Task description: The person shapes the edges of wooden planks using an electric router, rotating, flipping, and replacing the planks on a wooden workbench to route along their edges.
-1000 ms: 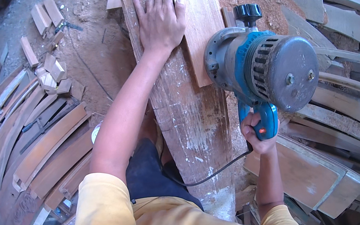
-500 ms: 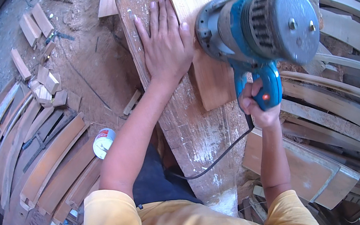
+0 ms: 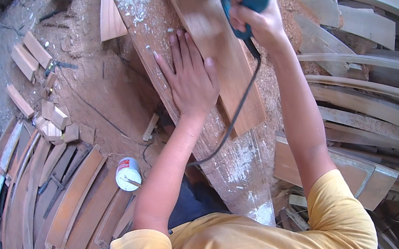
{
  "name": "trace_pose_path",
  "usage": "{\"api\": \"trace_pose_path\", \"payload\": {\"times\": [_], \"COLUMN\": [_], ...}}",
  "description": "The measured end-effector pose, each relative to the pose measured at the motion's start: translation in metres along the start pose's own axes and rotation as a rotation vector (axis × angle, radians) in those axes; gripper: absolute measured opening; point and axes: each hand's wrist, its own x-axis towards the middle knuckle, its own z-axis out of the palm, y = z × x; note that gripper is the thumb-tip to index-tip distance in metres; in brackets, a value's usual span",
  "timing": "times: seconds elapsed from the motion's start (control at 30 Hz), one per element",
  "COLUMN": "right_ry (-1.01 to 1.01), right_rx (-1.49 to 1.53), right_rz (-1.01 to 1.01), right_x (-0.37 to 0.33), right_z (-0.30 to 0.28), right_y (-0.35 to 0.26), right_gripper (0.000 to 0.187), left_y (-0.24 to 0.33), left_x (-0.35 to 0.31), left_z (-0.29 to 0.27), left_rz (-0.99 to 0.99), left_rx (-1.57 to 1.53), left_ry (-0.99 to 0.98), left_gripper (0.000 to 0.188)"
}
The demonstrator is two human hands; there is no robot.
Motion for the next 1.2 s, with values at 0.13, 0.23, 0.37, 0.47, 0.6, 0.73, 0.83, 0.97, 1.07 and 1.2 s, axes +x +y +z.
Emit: {"api": "trace_pose_path", "payload": {"times": [0.13,0.23,0.37,0.47,0.6,0.73,0.83,0.97,1.07,1.2], "right_ry": [-0.05,0.035,0.218,0.301,0.471,0.613,0.729,0.812,0.9,0.977], "right_rx": [-0.066,-0.043,-0.289,-0.416,-0.475,-0.458,-0.422,-0.495,-0.43,-0.365], "right_rz": [-0.08,-0.118,-0.23,-0.215,-0.008,0.292,0.465,0.415,0.577,0.786], "right_x": [0.061,0.085,0.079,0.032,-0.106,-0.281,-0.403,-0.522,-0.57,-0.627], "right_z": [-0.002,0.012,0.021,0.0,-0.007,0.018,0.048,0.088,0.117,0.137], "right_y": [-0.006,-0.02,-0.037,-0.045,-0.092,-0.141,-0.17,-0.184,-0.195,-0.199], "right_gripper": [0.015,0.021,0.027,0.038,0.039,0.042,0.041,0.04,0.041,0.046], "left_y": [0.004,0.011,0.019,0.026,0.038,0.035,0.04,0.105,0.139,0.146], "left_x": [0.007,0.012,0.011,0.008,0.008,0.003,-0.003,0.027,0.036,0.023], "left_z": [-0.009,-0.017,-0.017,-0.014,-0.024,-0.033,-0.037,-0.046,-0.05,-0.062], "left_rz": [0.016,0.027,0.057,0.034,0.02,0.032,0.02,-0.227,-0.363,-0.417], "left_rx": [-0.02,-0.023,0.001,-0.045,-0.078,-0.011,-0.026,0.113,0.187,0.152], "left_ry": [-0.005,-0.001,0.036,0.052,0.115,0.129,0.148,0.113,-0.021,-0.073], "left_gripper": [0.069,0.069,0.069,0.069,0.064,0.063,0.064,0.079,0.115,0.133]}}
